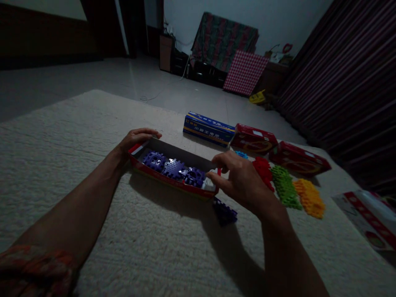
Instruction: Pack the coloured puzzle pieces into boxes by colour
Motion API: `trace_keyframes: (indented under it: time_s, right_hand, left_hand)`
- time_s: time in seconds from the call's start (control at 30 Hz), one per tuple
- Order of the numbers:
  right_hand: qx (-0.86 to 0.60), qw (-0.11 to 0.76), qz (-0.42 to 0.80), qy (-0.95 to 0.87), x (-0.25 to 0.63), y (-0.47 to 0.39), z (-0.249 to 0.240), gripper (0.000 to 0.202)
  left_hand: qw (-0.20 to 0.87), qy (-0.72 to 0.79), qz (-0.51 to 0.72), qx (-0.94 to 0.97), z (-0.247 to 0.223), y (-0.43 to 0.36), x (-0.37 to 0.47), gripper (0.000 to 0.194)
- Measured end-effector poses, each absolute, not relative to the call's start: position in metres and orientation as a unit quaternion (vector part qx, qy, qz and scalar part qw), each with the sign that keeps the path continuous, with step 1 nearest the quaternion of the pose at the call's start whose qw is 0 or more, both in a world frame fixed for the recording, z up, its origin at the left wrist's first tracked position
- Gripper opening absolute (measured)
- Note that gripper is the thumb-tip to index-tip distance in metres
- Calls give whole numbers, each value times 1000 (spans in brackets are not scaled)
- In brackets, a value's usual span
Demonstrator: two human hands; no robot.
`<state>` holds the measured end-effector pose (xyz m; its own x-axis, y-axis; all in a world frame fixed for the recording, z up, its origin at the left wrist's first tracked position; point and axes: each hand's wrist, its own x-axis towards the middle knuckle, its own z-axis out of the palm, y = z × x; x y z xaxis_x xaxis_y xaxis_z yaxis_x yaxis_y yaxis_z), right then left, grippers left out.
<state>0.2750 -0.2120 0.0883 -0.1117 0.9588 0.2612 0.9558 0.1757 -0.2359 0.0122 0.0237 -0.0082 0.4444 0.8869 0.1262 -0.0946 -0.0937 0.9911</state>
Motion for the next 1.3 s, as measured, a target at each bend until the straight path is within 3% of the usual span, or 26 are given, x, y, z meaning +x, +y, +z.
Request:
trace_keyframes:
  time_s: [0.27, 0.47, 0.9, 1.1, 1.3]
  right_hand:
    - [-710, 58, 119, -692, 315, -274, 68, 7]
    - [-733, -41, 188, -653, 287, -274, 59, 31]
    - [-701, -15, 215, -680, 294, -265, 48, 18]
    - [-744, -20, 107, -659, 300, -267, 43, 23]
    - [-727, -24, 111, -677, 295, -265, 36, 15]
  left_hand:
    - [574, 367, 397, 615, 1, 13, 11, 23]
    - [591, 372, 403, 591, 5, 8, 13, 23]
    - [604, 372, 406, 576, 7, 6, 14, 19]
    - [593, 375, 399, 591, 6, 8, 13, 21]
    - [582, 369, 407, 599, 4, 10, 13, 23]
